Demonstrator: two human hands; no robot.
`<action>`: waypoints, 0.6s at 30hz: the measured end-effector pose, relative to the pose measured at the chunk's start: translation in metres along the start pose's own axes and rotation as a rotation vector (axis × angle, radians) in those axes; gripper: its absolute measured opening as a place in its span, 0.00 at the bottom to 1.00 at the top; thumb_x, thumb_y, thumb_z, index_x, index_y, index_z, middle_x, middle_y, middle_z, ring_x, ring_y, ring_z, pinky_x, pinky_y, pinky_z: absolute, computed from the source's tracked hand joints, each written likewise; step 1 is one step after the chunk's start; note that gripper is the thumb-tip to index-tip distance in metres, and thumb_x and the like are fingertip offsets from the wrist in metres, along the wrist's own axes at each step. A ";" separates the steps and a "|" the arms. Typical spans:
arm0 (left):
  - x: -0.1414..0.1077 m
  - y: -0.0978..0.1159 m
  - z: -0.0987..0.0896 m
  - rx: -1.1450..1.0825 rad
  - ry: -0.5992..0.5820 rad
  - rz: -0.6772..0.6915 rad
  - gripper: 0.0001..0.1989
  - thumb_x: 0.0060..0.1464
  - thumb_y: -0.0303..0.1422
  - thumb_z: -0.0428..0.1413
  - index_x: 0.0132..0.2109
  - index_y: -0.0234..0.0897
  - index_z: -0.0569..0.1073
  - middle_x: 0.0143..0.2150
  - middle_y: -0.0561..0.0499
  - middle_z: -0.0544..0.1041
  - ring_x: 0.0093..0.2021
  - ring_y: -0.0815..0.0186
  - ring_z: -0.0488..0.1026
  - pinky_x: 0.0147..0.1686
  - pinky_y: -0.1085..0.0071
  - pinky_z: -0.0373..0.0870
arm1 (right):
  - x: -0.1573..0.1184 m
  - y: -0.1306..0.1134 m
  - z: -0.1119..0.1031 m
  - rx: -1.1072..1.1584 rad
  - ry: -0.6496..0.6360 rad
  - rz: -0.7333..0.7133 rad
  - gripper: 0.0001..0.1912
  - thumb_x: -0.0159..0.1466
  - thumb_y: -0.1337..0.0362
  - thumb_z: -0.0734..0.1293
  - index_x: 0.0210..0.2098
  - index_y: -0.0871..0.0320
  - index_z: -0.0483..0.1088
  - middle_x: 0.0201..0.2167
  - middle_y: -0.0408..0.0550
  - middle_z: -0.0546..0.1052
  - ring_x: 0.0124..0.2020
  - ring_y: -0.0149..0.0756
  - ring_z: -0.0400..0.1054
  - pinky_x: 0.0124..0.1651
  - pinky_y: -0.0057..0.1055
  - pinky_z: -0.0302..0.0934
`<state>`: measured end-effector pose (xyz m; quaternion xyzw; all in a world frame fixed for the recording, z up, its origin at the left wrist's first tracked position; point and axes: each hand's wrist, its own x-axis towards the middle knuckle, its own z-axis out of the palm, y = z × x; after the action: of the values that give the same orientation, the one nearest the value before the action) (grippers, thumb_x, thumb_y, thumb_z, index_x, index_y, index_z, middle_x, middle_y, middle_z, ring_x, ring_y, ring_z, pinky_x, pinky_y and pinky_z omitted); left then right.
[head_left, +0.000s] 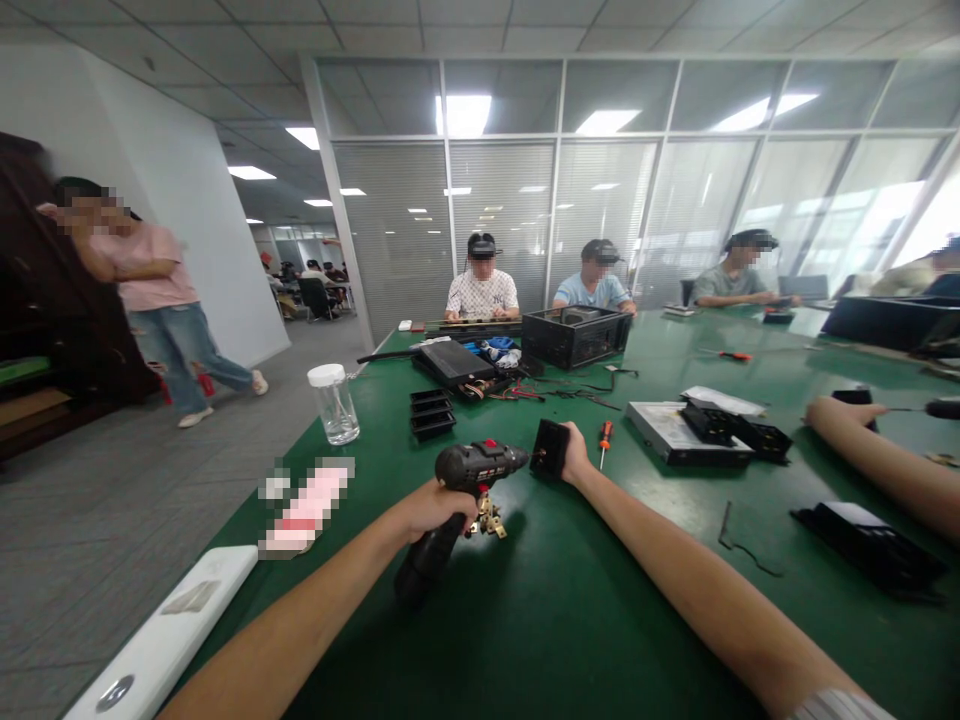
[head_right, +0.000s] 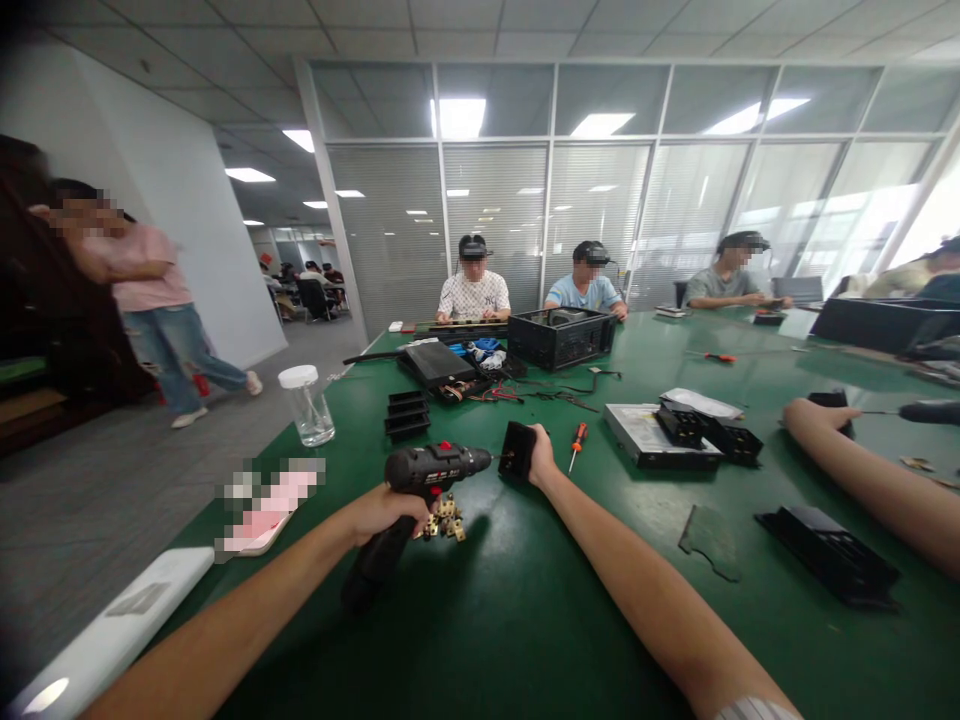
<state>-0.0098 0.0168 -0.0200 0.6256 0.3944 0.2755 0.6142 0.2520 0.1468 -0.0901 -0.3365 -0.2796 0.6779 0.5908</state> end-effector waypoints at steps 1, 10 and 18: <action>0.000 0.000 0.000 0.000 -0.001 0.000 0.07 0.34 0.25 0.52 0.26 0.30 0.72 0.21 0.52 0.69 0.21 0.70 0.64 0.22 0.74 0.59 | 0.000 0.000 0.000 0.010 0.013 0.012 0.12 0.53 0.54 0.57 0.21 0.56 0.60 0.14 0.44 0.65 0.15 0.35 0.60 0.19 0.32 0.58; -0.002 0.005 0.002 0.003 -0.011 -0.014 0.07 0.35 0.25 0.52 0.26 0.30 0.72 0.20 0.53 0.68 0.21 0.70 0.64 0.23 0.73 0.60 | -0.005 -0.003 0.003 0.029 0.025 0.013 0.11 0.53 0.55 0.57 0.21 0.55 0.60 0.14 0.44 0.66 0.16 0.35 0.61 0.18 0.32 0.58; -0.002 0.004 0.002 -0.018 -0.023 0.004 0.06 0.35 0.25 0.52 0.26 0.30 0.71 0.21 0.52 0.68 0.21 0.71 0.63 0.22 0.74 0.58 | -0.007 -0.005 0.005 0.044 0.020 0.010 0.10 0.53 0.56 0.57 0.21 0.55 0.58 0.13 0.43 0.65 0.15 0.35 0.61 0.19 0.32 0.58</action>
<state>-0.0087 0.0146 -0.0163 0.6240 0.3836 0.2732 0.6236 0.2512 0.1401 -0.0824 -0.3315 -0.2571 0.6834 0.5975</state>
